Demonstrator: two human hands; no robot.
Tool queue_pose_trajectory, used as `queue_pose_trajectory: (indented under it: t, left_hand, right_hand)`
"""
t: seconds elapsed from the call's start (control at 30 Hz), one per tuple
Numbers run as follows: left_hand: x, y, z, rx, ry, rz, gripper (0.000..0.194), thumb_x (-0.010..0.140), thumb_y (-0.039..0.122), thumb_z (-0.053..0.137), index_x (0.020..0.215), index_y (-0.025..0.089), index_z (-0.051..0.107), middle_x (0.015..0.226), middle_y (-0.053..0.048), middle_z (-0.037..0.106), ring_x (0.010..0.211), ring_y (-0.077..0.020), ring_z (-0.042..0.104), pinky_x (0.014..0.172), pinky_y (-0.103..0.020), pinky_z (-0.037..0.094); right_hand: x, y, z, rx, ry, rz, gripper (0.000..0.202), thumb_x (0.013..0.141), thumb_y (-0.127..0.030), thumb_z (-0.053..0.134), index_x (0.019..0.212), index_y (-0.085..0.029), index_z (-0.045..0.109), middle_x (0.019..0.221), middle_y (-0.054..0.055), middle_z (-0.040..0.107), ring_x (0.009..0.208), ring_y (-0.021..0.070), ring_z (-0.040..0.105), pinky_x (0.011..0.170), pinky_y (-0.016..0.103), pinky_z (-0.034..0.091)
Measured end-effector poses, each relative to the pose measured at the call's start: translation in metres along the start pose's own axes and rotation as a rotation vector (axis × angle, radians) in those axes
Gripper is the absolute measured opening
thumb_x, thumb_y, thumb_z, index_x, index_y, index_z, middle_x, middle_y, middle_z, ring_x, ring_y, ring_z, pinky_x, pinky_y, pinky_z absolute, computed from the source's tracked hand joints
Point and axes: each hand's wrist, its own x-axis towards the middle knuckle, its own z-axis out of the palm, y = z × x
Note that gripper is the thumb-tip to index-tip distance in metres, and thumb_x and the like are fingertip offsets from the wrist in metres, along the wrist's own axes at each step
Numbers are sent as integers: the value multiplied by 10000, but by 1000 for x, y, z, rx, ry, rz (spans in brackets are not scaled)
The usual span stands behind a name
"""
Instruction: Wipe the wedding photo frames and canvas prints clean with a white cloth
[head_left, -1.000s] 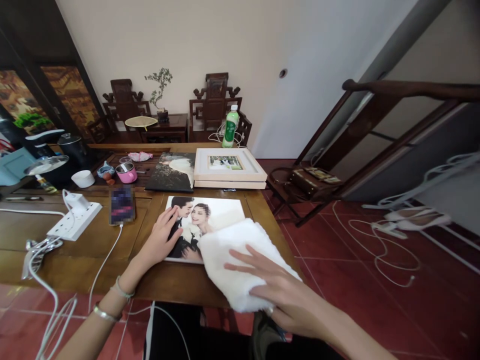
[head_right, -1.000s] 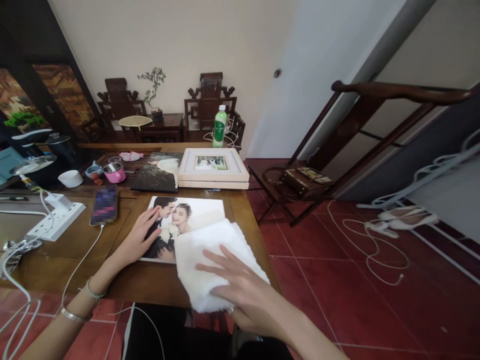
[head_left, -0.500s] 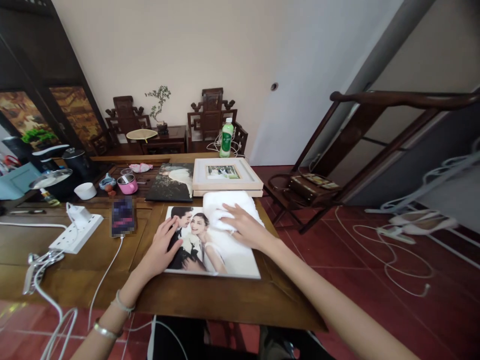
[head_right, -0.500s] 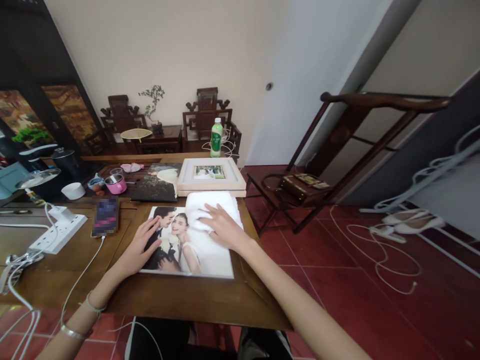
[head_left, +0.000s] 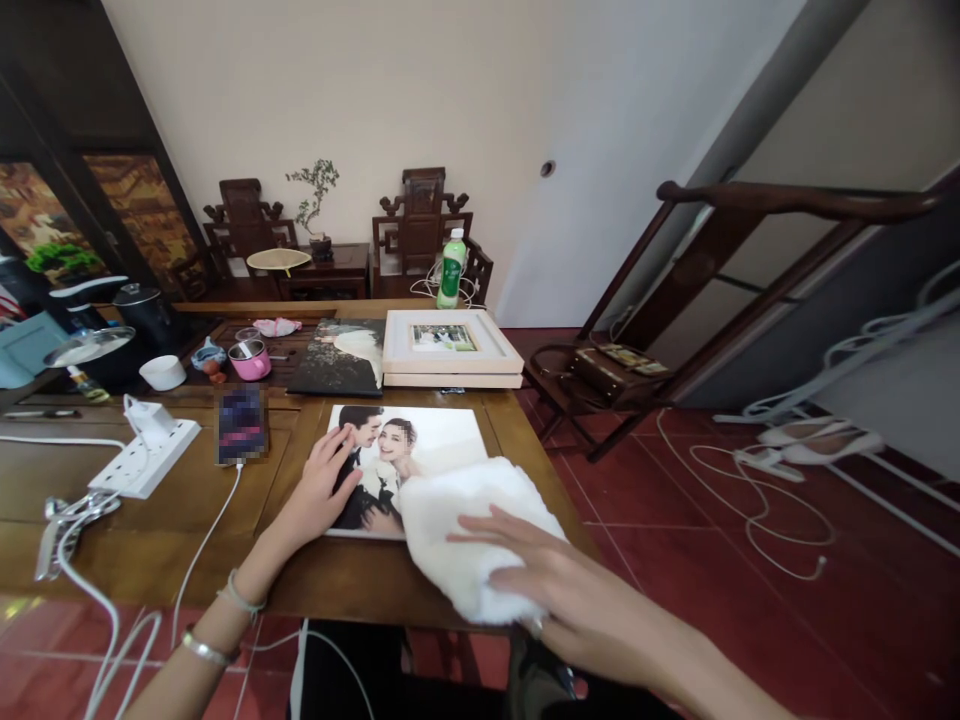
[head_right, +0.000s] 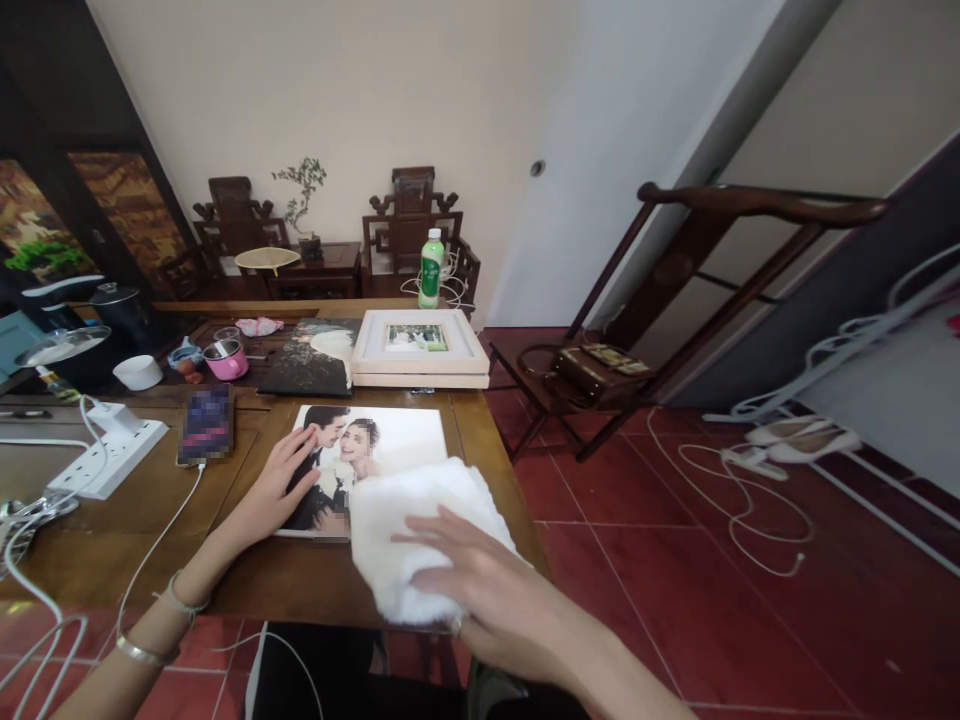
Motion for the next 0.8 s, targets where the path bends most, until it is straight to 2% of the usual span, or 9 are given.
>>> queue_pose_trajectory:
  t: [0.1,0.27,0.33,0.4,0.53,0.7,0.8]
  left_hand:
    - [0,0,-2,11,-21,14,515,955,346,411,1447,226,316,1517,-117,317,1412,-264,227,1134,-527,242]
    - [-1,-2,-1,10,-14,20,514,951,340,421,1445,245,316,1515,-110,321,1411,-267,232,1130,-527,247]
    - [-1,-1,0,16,-11,14,512,950,345,423,1441,240,325,1511,-112,329,1406,-269,239,1127,-527,250]
    - [-1,-1,0,25,-16,-2,523,951,354,418,1446,217,320,1510,-122,329,1403,-270,240,1126,-520,251]
    - [0,2,0,22,-10,-12,543,949,364,412,1456,205,301,1505,-127,337,1403,-269,239,1127,-507,249]
    - [-1,4,1,48,-24,-68,525,952,376,403,1453,260,299,1511,-113,331,1396,-299,252,1082,-568,267]
    - [-2,3,2,69,-45,-88,519,956,385,393,1454,272,298,1519,-112,318,1396,-304,251,1073,-571,265]
  right_hand:
    - [24,30,-2,-25,57,41,515,579,21,451,998,-175,678,1405,133,482,1356,281,341,1129,505,250]
    - [70,94,-6,-115,136,65,492,687,2,451,1120,-158,622,1440,170,423,1370,279,314,1083,524,315]
    - [83,109,-6,-150,160,60,479,705,-4,458,1136,-151,607,1403,173,470,1368,279,318,1085,542,298]
    - [88,114,-2,-183,184,67,476,701,5,459,1133,-130,605,1366,189,506,1364,287,325,1094,564,260]
    - [72,95,12,-180,188,40,440,674,-1,477,1059,-137,639,1397,179,480,1379,301,287,1102,603,202]
    - [24,38,24,-110,159,-67,427,583,2,460,912,-168,672,1421,129,463,1393,306,245,1114,624,140]
    - [5,8,17,-33,98,-108,457,570,-6,453,923,-189,678,1405,101,488,1372,284,305,1130,560,197]
